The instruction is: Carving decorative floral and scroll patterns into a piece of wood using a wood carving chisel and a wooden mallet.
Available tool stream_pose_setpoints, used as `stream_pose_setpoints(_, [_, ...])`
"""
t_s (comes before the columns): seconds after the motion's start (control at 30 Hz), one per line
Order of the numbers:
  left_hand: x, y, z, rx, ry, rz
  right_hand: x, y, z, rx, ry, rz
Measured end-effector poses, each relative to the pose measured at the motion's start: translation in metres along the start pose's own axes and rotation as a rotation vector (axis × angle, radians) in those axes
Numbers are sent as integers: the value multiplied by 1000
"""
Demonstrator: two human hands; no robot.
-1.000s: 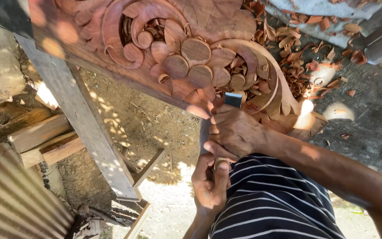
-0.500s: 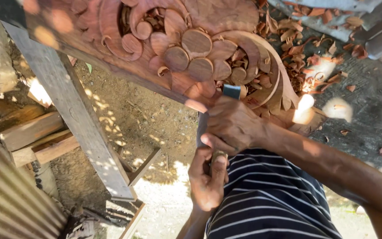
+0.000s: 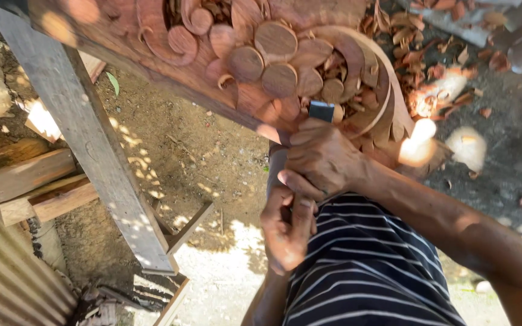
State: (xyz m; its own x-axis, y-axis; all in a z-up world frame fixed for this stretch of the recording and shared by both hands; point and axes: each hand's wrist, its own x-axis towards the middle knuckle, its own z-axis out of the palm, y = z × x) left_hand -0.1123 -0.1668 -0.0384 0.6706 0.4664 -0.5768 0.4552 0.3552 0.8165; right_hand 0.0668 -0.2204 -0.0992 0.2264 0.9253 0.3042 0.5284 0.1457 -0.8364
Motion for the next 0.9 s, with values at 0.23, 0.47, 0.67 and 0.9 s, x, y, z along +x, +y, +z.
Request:
stream_pose_setpoints(0.23, [-1,1,-14,-16,-131,98,-5,1,3,-70,-85,-16])
stream_pose_setpoints(0.47, [5,-15,-22,-49,-129,14,-4,4,3,-55,-71,-11])
stream_pose_setpoints(0.67, [-2,-29,-37,-176,-161,0,0,0,2,-50,-116,4])
stream_pose_setpoints(0.9, [24,7,-38,-17,-211,-55,-6,12,7,-45,-78,62])
